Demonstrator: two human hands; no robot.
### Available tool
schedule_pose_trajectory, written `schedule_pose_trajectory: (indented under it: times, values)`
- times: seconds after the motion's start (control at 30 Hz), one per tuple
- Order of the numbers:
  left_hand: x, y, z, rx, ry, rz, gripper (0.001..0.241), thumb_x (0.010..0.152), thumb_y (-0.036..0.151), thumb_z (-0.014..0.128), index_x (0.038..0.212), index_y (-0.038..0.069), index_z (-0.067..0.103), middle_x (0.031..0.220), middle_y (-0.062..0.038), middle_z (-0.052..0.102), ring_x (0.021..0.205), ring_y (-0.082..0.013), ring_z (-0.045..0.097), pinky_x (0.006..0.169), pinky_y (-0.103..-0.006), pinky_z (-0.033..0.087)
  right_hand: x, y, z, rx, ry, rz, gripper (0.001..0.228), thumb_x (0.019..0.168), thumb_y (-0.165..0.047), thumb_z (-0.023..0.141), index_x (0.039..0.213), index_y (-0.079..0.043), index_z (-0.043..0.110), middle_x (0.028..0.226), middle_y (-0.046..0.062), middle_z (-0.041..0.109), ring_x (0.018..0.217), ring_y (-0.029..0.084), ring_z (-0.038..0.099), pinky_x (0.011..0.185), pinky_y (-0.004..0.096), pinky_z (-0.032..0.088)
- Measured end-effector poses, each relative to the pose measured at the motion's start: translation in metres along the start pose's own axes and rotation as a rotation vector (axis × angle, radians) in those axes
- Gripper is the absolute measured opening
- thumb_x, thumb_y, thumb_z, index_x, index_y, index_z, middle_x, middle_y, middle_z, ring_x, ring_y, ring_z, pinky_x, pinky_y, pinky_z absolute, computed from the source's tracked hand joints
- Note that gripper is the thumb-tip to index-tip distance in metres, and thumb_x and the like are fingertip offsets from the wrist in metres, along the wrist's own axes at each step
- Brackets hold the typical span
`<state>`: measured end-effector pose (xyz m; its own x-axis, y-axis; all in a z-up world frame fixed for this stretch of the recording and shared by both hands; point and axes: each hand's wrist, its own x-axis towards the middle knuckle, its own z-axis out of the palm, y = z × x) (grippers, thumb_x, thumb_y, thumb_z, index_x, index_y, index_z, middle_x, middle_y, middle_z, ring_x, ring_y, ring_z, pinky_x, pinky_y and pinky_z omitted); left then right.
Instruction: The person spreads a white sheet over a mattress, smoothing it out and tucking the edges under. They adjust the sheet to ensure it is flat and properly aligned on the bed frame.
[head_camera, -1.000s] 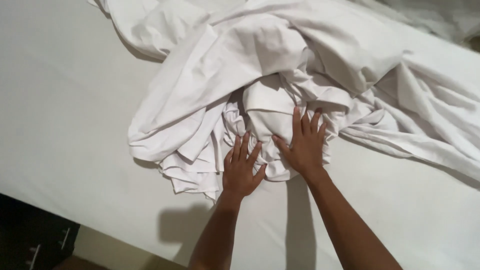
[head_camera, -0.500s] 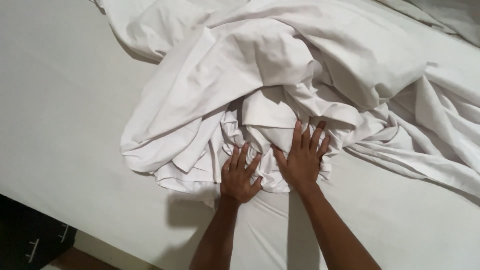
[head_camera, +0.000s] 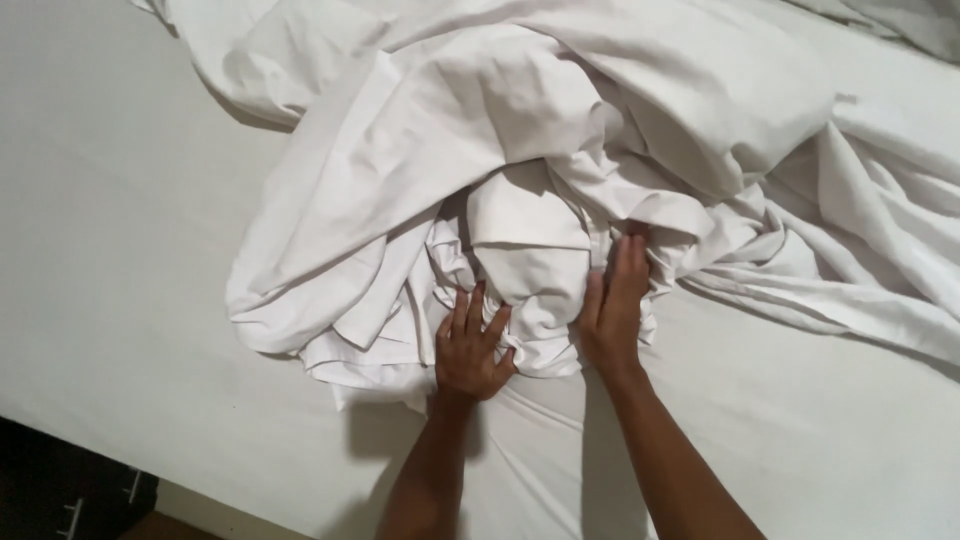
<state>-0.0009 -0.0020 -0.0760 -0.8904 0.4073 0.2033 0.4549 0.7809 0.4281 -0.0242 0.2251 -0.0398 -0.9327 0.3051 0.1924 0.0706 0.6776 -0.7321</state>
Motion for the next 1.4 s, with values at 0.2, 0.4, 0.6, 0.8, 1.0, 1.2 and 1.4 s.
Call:
schedule_pose_trajectory:
  times: [0.2,0.4,0.6,0.8,1.0,1.2,1.4]
  values:
    - [0.000,0.003,-0.003,0.026,-0.049,-0.037,0.072,0.083,0.042,0.065,0.151,0.021,0.050,0.167,-0.018,0.032,0.154,-0.0369,0.028,0.115,-0.0485,0.028,0.003,-0.016,0.002,-0.213,0.081,-0.069,0.042,0.100,-0.001,0.068,0.141,0.006,0.060,0.162,0.031,0.037,0.152,0.047,0.033,0.125,0.054,0.028]
    - [0.001,0.004,-0.005,0.034,-0.044,-0.028,0.075,0.083,0.040,0.066,0.153,0.022,0.047,0.169,-0.017,0.029,0.156,-0.0371,0.025,0.115,-0.0482,0.028,-0.014,-0.034,-0.019,-0.160,0.087,-0.110,0.031,0.096,0.006,0.065,0.126,0.002,0.070,0.163,0.019,0.045,0.155,0.040,0.037,0.126,0.049,0.033]
    - [0.002,0.013,-0.021,0.024,-0.026,-0.005,0.074,0.089,0.041,0.067,0.155,0.022,0.041,0.171,-0.015,0.024,0.157,-0.0369,0.023,0.115,-0.0494,0.028,-0.058,-0.075,-0.060,-0.232,-0.038,-0.145,0.032,0.090,0.001,0.067,0.121,-0.004,0.072,0.159,0.016,0.047,0.150,0.040,0.041,0.121,0.058,0.031]
    - [0.005,0.031,-0.056,-0.158,0.045,-0.002,0.083,0.097,0.047,0.067,0.165,0.023,0.026,0.174,-0.014,0.024,0.161,-0.0378,0.023,0.121,-0.0523,0.029,-0.097,-0.110,-0.113,-0.299,-0.056,-0.225,0.031,0.090,-0.001,0.067,0.121,-0.008,0.072,0.156,0.010,0.052,0.147,0.037,0.044,0.119,0.058,0.033]
    - [0.024,0.118,-0.175,-0.119,0.004,0.039,0.098,0.079,0.053,0.083,0.156,0.025,0.029,0.164,-0.020,0.015,0.149,-0.0453,0.020,0.110,-0.0665,0.027,-0.115,-0.164,-0.163,-0.254,-0.084,-0.316,0.028,0.087,-0.004,0.068,0.114,-0.007,0.071,0.152,0.010,0.053,0.142,0.037,0.047,0.117,0.058,0.034]
    - [0.025,0.169,-0.236,-0.037,0.102,0.190,0.065,0.078,0.011,0.070,0.142,0.012,0.061,0.167,-0.013,0.041,0.157,-0.0354,0.036,0.119,-0.0507,0.038,-0.138,-0.233,-0.232,-0.215,-0.077,-0.358,0.027,0.084,-0.003,0.068,0.110,-0.009,0.071,0.149,0.006,0.056,0.139,0.034,0.049,0.115,0.057,0.035]
    - [0.039,0.171,-0.291,0.018,0.261,0.104,0.051,0.078,-0.004,0.060,0.128,0.004,0.072,0.145,-0.010,0.064,0.144,-0.0383,0.049,0.113,-0.0494,0.040,-0.154,-0.266,-0.302,-0.216,-0.040,-0.364,0.035,0.084,-0.004,0.068,0.118,-0.010,0.072,0.146,0.005,0.058,0.134,0.032,0.052,0.114,0.057,0.036]
